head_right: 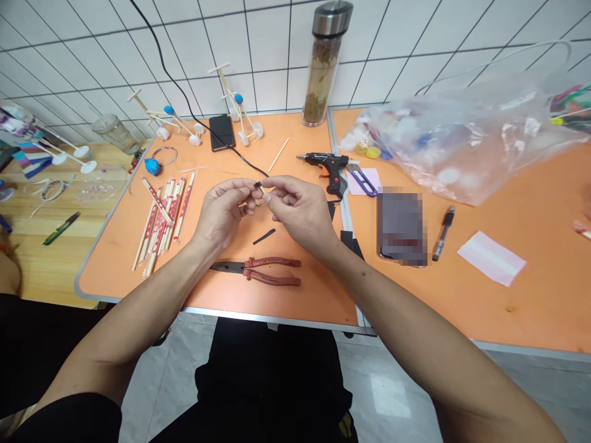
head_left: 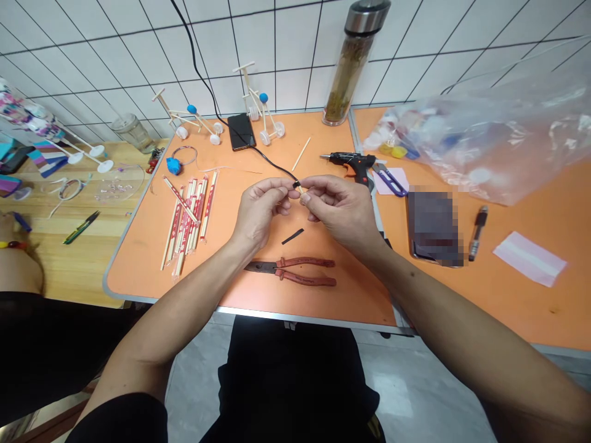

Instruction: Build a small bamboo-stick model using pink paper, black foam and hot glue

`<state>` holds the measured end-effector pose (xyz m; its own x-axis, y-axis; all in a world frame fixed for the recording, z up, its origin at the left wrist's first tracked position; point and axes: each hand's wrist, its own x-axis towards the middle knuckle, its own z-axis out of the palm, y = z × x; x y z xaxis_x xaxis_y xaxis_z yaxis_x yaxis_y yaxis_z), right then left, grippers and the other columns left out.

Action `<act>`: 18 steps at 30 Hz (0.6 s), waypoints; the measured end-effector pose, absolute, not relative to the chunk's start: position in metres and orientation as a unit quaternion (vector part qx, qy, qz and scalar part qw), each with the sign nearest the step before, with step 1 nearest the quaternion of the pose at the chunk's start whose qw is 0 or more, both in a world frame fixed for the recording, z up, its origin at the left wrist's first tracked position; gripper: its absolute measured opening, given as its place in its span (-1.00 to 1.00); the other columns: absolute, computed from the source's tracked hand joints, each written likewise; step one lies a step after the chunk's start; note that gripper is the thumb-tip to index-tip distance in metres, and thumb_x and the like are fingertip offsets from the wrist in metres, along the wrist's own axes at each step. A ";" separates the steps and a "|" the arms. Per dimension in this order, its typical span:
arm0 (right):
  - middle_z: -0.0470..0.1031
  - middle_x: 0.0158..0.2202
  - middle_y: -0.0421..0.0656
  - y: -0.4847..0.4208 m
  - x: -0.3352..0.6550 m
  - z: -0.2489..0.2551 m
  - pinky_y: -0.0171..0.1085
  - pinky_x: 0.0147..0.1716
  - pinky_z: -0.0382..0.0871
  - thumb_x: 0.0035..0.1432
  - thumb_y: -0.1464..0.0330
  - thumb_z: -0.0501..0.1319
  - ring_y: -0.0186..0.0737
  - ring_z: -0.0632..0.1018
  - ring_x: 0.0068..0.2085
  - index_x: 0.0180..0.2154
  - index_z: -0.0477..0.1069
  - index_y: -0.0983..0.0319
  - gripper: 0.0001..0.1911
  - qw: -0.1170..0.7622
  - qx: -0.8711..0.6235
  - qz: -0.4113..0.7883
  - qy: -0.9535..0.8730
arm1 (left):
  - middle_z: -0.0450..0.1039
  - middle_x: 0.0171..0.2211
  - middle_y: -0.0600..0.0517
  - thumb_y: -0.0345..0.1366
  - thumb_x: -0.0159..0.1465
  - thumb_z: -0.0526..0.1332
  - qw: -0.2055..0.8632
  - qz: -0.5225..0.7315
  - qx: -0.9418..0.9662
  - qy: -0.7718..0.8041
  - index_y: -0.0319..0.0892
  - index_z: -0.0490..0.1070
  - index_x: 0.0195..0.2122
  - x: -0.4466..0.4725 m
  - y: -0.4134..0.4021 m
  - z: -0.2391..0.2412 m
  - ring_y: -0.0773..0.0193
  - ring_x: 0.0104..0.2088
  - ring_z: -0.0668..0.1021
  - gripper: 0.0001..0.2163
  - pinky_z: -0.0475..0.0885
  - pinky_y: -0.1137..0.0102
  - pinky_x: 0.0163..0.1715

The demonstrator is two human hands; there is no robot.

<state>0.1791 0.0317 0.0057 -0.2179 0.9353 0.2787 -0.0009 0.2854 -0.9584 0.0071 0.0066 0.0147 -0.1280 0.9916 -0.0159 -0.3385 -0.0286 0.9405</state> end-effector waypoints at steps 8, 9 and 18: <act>0.59 -0.40 -0.23 0.034 0.183 0.011 -0.33 -0.49 0.57 0.20 0.29 0.51 -0.37 0.53 -0.50 -0.10 0.74 0.21 -0.77 0.482 -0.356 0.492 -0.632 | 0.66 -0.39 0.04 -0.27 0.09 0.49 0.548 0.593 0.404 0.431 -0.16 0.64 -0.34 0.002 0.011 0.016 0.42 -0.49 0.51 -0.86 0.45 0.47 -0.42; 0.58 -0.41 -0.24 0.034 0.184 0.012 -0.33 -0.49 0.56 0.20 0.30 0.51 -0.38 0.52 -0.52 -0.10 0.74 0.21 -0.77 0.477 -0.354 0.495 -0.634 | 0.66 -0.39 0.03 -0.27 0.08 0.51 0.548 0.591 0.410 0.427 -0.16 0.64 -0.34 0.001 0.011 0.016 0.42 -0.49 0.51 -0.85 0.45 0.48 -0.43; 0.60 -0.40 -0.21 0.035 0.185 0.008 -0.29 -0.46 0.54 0.23 0.23 0.49 -0.30 0.53 -0.44 -0.10 0.78 0.19 -0.76 0.473 -0.373 0.450 -0.658 | 0.68 -0.40 -0.03 -0.19 0.13 0.50 0.566 0.566 0.413 0.435 -0.16 0.65 -0.35 -0.007 0.013 0.019 0.39 -0.51 0.52 -0.83 0.43 0.48 -0.47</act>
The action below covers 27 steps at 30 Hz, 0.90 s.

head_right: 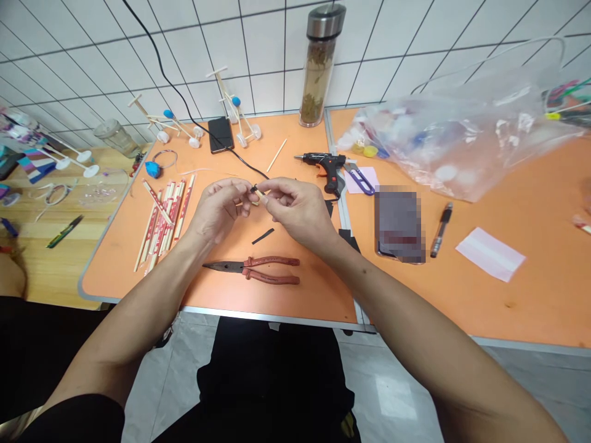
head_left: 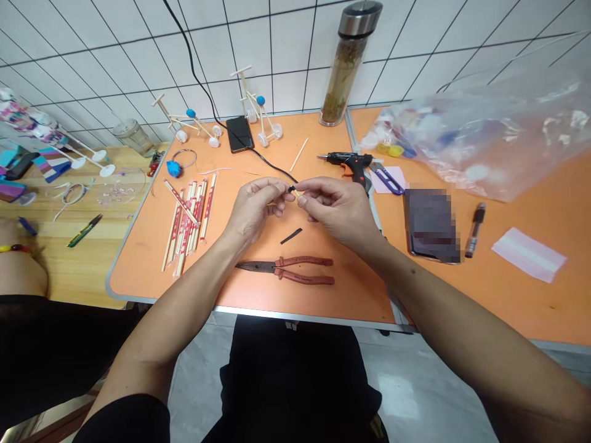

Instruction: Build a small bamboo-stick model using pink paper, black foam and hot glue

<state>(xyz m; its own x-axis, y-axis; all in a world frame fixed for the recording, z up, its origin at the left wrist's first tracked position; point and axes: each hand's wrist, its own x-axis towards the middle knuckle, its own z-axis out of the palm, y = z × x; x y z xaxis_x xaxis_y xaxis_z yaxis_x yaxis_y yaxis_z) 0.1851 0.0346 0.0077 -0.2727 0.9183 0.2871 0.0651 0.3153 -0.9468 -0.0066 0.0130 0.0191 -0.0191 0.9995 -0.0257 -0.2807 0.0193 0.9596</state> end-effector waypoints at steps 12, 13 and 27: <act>0.73 -0.27 -0.10 0.039 0.194 0.005 -0.14 -0.21 0.45 0.35 0.41 0.34 -0.14 0.60 -0.31 -0.09 0.82 0.14 -0.75 0.419 -0.356 0.253 -0.796 | 0.60 -0.50 -0.03 -0.21 0.12 0.53 0.592 0.501 0.415 0.475 -0.20 0.61 -0.47 -0.016 0.018 0.020 0.42 -0.59 0.45 -0.80 0.33 0.50 -0.59; 0.73 -0.26 -0.09 0.039 0.194 0.004 -0.14 -0.21 0.44 0.36 0.41 0.33 -0.13 0.60 -0.31 -0.08 0.82 0.15 -0.74 0.412 -0.354 0.239 -0.805 | 0.60 -0.50 -0.03 -0.22 0.11 0.54 0.595 0.494 0.415 0.479 -0.20 0.61 -0.47 -0.016 0.019 0.020 0.43 -0.60 0.45 -0.81 0.33 0.51 -0.60; 0.75 -0.10 -0.03 0.042 0.199 -0.003 -0.16 -0.25 0.32 0.49 0.41 0.24 -0.03 0.68 -0.12 0.00 0.81 0.13 -0.68 0.329 -0.363 0.097 -0.866 | 0.55 -0.55 0.00 -0.37 0.09 0.47 0.622 0.427 0.387 0.530 -0.23 0.60 -0.47 -0.018 0.021 0.017 0.46 -0.62 0.44 -0.91 0.30 0.57 -0.63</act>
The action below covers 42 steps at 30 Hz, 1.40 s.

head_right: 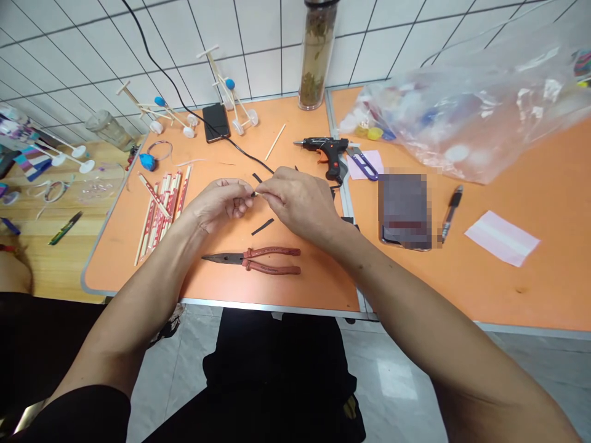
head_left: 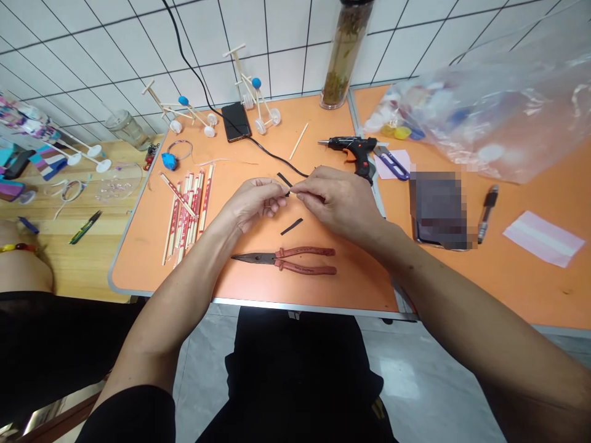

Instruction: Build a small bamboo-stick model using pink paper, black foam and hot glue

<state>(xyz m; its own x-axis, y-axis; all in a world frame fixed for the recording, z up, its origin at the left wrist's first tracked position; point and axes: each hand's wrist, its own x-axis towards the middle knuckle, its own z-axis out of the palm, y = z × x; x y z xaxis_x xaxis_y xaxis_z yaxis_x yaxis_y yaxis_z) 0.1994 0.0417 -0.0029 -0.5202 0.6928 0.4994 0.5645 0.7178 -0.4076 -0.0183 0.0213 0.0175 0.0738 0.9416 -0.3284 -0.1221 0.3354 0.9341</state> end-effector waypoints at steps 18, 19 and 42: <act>0.72 -0.05 -0.04 0.042 0.205 0.001 -0.19 -0.34 0.17 0.53 0.37 0.22 -0.08 0.63 -0.15 0.03 0.80 0.10 -0.67 0.296 -0.350 0.063 -0.886 | 0.54 -0.56 -0.01 -0.41 0.10 0.39 0.620 0.388 0.409 0.546 -0.26 0.62 -0.49 -0.017 0.020 0.021 0.44 -0.63 0.46 -0.95 0.27 0.54 -0.64; 0.72 -0.05 -0.04 0.042 0.205 0.001 -0.19 -0.35 0.16 0.53 0.37 0.23 -0.09 0.62 -0.16 0.01 0.80 0.10 -0.68 0.300 -0.349 0.059 -0.886 | 0.54 -0.56 -0.01 -0.41 0.10 0.39 0.623 0.386 0.409 0.544 -0.26 0.62 -0.49 -0.017 0.020 0.021 0.44 -0.63 0.45 -0.95 0.26 0.54 -0.63; 0.66 -0.07 -0.03 0.048 0.207 -0.001 -0.17 -0.22 0.37 0.51 0.43 0.19 -0.07 0.59 -0.13 -0.04 0.78 0.12 -0.67 0.339 -0.279 0.094 -0.894 | 0.57 -0.52 -0.01 -0.42 0.09 0.43 0.657 0.340 0.419 0.526 -0.25 0.62 -0.48 -0.018 0.017 0.023 0.42 -0.55 0.52 -0.96 0.32 0.56 -0.57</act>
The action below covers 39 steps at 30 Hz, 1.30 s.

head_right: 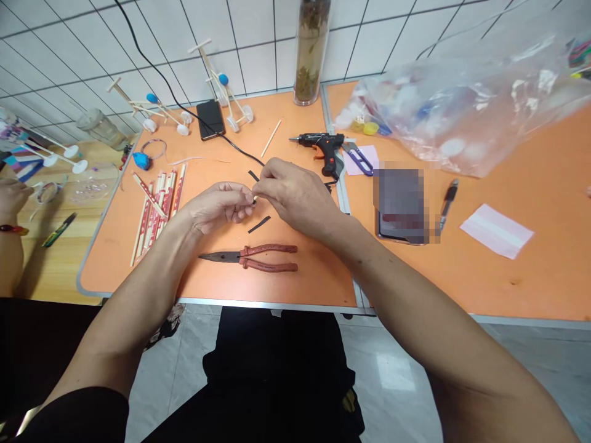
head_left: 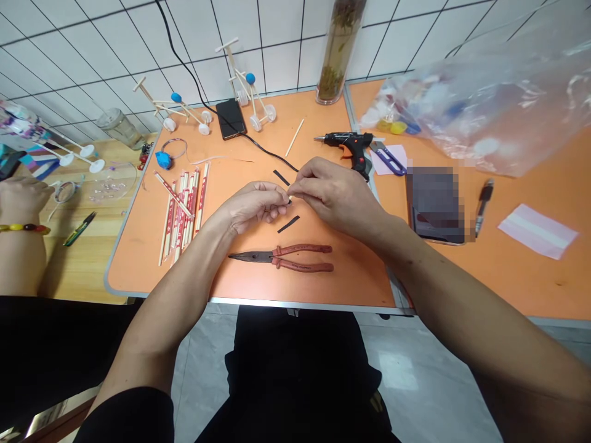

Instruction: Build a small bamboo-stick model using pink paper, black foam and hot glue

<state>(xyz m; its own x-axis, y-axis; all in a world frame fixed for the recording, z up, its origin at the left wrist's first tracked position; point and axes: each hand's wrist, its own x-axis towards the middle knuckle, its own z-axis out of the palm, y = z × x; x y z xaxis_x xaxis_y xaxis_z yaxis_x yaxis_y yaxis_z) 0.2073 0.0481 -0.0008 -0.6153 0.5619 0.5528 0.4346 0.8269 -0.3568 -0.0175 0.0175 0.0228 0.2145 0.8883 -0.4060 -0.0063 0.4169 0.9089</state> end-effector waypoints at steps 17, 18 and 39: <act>0.66 -0.04 -0.02 0.047 0.209 0.003 -0.15 -0.13 0.45 0.55 0.42 0.19 -0.07 0.63 -0.07 -0.04 0.76 0.15 -0.68 0.334 -0.245 0.128 -0.901 | 0.55 -0.52 -0.06 -0.36 0.09 0.49 0.673 0.321 0.432 0.508 -0.27 0.63 -0.49 -0.018 0.015 0.022 0.42 -0.56 0.50 -0.90 0.29 0.54 -0.57; 0.67 -0.03 -0.02 0.047 0.209 0.003 -0.15 -0.13 0.45 0.55 0.42 0.19 -0.07 0.63 -0.07 -0.05 0.76 0.15 -0.68 0.334 -0.242 0.129 -0.902 | 0.55 -0.52 -0.06 -0.36 0.09 0.49 0.674 0.319 0.431 0.507 -0.27 0.64 -0.49 -0.019 0.016 0.021 0.42 -0.56 0.50 -0.90 0.29 0.54 -0.57; 0.71 -0.20 -0.12 0.034 0.178 -0.002 -0.15 -0.17 0.67 0.30 0.31 0.37 -0.17 0.67 -0.24 -0.11 0.62 0.17 -0.86 0.500 -0.399 0.310 -0.703 | 0.60 -0.42 0.10 -0.34 0.29 0.51 0.634 0.575 0.255 0.449 -0.20 0.61 -0.31 0.005 0.017 0.013 0.51 -0.46 0.55 -0.89 0.46 0.60 -0.35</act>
<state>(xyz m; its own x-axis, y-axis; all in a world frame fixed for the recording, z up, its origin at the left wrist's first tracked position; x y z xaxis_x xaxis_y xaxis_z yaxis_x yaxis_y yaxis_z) 0.1782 0.0344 -0.0020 -0.1816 0.8714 0.4558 0.2502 0.4892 -0.8355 0.0054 0.0174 0.0129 -0.0651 0.9591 -0.2754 -0.5007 0.2074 0.8404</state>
